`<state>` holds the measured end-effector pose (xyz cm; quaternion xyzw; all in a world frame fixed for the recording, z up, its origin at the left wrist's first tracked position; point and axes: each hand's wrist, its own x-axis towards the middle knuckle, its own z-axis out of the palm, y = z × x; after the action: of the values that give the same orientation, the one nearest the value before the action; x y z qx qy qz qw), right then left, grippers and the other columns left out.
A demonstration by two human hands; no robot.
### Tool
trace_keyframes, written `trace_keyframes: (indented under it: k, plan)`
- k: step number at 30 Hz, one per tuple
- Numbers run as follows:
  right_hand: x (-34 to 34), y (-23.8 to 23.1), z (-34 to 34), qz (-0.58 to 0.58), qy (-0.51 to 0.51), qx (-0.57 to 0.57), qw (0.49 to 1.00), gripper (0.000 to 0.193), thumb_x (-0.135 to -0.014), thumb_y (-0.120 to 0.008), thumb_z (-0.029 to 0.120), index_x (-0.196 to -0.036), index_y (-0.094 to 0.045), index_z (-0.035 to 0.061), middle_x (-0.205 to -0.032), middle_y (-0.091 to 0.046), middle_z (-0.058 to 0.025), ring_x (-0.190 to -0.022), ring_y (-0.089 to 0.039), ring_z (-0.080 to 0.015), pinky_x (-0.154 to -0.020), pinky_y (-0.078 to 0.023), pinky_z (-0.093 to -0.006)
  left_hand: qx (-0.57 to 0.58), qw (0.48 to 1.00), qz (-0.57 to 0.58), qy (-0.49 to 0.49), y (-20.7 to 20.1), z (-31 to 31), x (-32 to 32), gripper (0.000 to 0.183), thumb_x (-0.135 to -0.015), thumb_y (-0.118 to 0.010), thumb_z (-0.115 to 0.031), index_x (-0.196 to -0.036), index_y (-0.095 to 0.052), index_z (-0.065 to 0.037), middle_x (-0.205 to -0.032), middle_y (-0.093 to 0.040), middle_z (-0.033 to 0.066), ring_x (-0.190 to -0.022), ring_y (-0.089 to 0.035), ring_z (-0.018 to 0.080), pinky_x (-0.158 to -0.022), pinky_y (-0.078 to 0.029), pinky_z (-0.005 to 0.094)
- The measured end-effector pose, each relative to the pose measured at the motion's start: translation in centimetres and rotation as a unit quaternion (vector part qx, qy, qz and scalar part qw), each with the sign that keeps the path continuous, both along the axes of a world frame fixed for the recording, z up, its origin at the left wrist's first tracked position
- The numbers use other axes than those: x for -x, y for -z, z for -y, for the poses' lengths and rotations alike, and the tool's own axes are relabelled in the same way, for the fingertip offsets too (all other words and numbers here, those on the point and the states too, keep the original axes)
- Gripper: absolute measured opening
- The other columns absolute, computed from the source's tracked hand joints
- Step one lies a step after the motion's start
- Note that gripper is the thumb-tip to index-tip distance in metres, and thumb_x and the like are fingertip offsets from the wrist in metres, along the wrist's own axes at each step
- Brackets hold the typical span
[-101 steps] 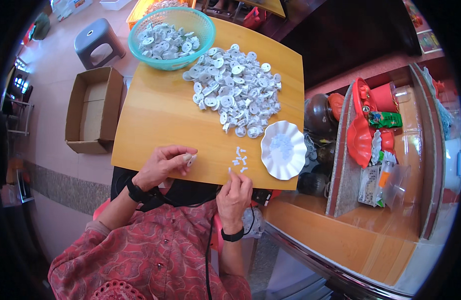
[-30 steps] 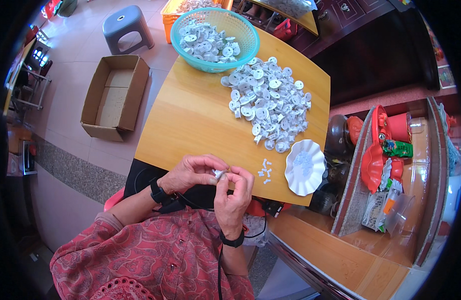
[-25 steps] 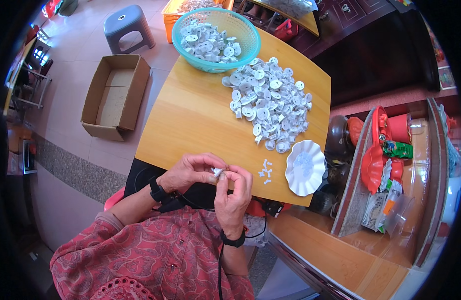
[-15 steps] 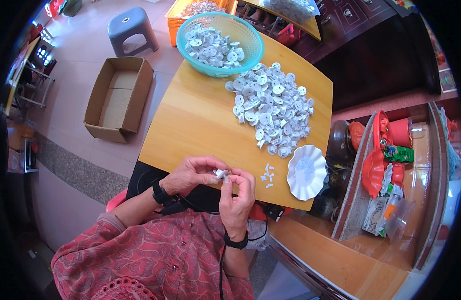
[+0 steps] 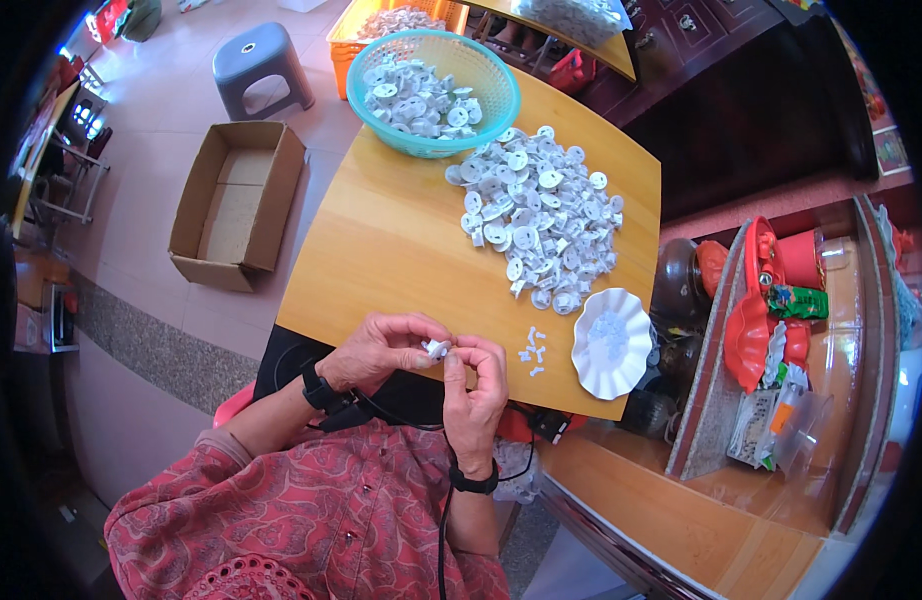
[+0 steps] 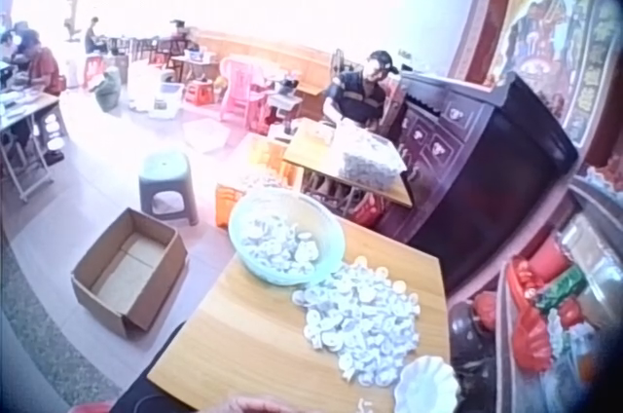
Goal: The person is sorting and checking small white plastic components, possibly shoe eyelets or similar parts, on a work table.
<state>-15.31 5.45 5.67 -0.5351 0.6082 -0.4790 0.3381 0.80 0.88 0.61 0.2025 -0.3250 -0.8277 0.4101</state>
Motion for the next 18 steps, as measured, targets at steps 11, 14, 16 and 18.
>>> trace_keyframes:
  k: [11, 14, 16, 18]
  plan:
    - [-0.1, 0.3, -0.1, -0.084, 0.023, 0.023, 0.996, 0.011, -0.091, -0.065, 0.007, -0.09, -0.059, -0.0029, -0.099, -0.063, -0.0162, -0.093, -0.062, -0.0293, -0.085, -0.049, -0.0389, -0.003, 0.995, 0.084, -0.05, -1.4, 2.2, -0.2, 0.032, -0.092, -0.07, -0.013, -0.121, -0.065, 0.0, -0.107, -0.069, 0.0042, -0.098, -0.064, 0.0116, -0.087, -0.053, 0.0266]
    - [0.2, 0.8, -0.6, -0.086, 0.025, 0.027, 0.996, 0.011, -0.091, -0.065, 0.006, -0.09, -0.059, -0.003, -0.097, -0.063, -0.0157, -0.092, -0.062, -0.0289, -0.084, -0.05, -0.0384, 0.021, 0.981, 0.147, -0.127, -3.9, 6.3, -1.0, 0.036, -0.092, -0.07, -0.018, -0.121, -0.064, 0.003, -0.104, -0.069, 0.0057, -0.092, -0.065, 0.0121, -0.084, -0.053, 0.0274]
    - [0.4, 1.0, -0.9, -0.084, 0.022, 0.025, 0.996, 0.011, -0.091, -0.065, 0.006, -0.09, -0.059, -0.0031, -0.096, -0.063, -0.0154, -0.091, -0.063, -0.0286, -0.084, -0.05, -0.0381, 0.047, 0.967, 0.182, -0.174, -5.6, 10.0, -1.6, 0.037, -0.092, -0.071, -0.021, -0.12, -0.064, 0.004, -0.102, -0.069, 0.0069, -0.089, -0.065, 0.012, -0.083, -0.054, 0.0278]
    - [0.5, 1.1, -1.2, -0.078, 0.031, 0.019, 0.996, 0.011, -0.09, -0.065, 0.005, -0.089, -0.059, -0.0029, -0.094, -0.064, -0.0146, -0.089, -0.063, -0.0279, -0.082, -0.05, -0.0376, 0.075, 0.96, 0.152, -0.222, -6.7, 13.5, -2.0, 0.041, -0.095, -0.068, -0.021, -0.124, -0.06, 0.006, -0.105, -0.068, 0.0091, -0.092, -0.067, 0.0151, -0.085, -0.055, 0.0294]
